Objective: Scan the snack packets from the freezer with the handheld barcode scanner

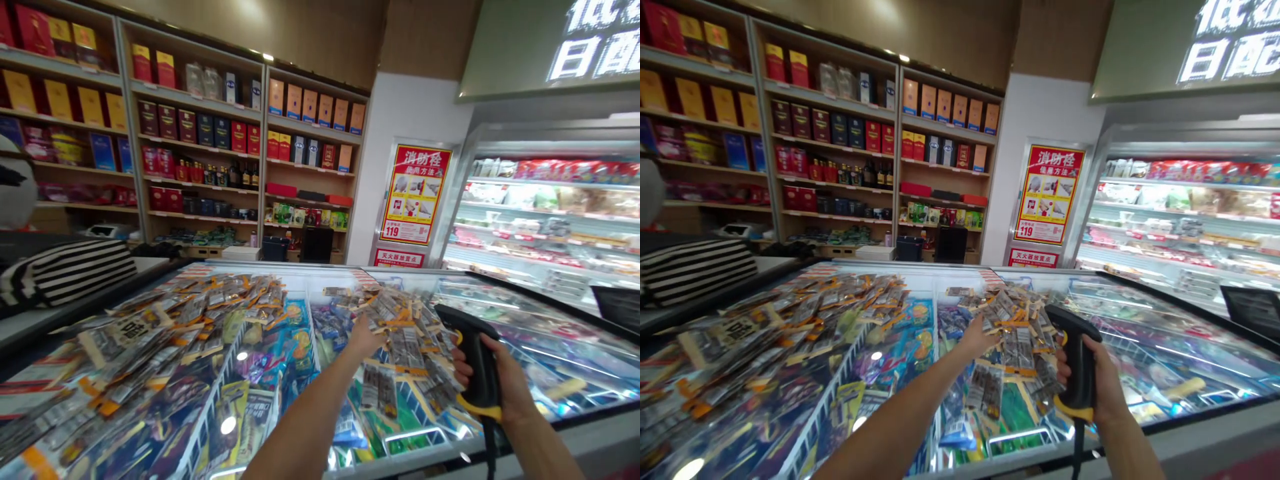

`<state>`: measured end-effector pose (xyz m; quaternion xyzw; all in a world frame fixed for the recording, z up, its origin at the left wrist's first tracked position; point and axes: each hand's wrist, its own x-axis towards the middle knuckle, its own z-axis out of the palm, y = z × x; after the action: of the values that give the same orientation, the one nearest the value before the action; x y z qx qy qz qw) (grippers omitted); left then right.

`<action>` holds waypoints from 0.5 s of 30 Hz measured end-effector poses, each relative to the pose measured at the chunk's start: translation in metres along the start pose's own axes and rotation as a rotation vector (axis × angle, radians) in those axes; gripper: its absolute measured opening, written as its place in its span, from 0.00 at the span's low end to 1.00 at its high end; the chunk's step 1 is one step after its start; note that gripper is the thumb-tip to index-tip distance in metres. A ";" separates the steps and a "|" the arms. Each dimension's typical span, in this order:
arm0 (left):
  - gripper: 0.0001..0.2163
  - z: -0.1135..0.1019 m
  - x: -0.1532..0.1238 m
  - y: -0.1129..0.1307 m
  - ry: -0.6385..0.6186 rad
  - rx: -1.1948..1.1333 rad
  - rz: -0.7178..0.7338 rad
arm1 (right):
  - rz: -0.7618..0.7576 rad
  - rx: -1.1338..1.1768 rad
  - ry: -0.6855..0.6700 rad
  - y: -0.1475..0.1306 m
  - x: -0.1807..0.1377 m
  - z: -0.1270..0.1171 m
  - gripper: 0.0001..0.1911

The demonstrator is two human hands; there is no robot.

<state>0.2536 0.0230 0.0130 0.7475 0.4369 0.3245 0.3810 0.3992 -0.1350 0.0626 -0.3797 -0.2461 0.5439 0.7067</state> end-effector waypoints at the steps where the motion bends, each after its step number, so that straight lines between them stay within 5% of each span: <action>1: 0.28 -0.007 0.000 -0.003 0.009 0.056 0.007 | 0.009 0.006 -0.013 0.002 0.000 0.002 0.10; 10: 0.19 -0.153 -0.031 -0.080 0.333 0.572 -0.097 | 0.109 0.023 -0.182 0.039 0.014 0.042 0.13; 15: 0.20 -0.179 -0.068 -0.109 0.297 0.704 -0.098 | 0.130 -0.013 -0.220 0.056 0.013 0.072 0.12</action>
<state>0.0351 0.0485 -0.0012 0.7557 0.6072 0.2406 0.0489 0.3158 -0.0968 0.0587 -0.3375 -0.3003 0.6253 0.6363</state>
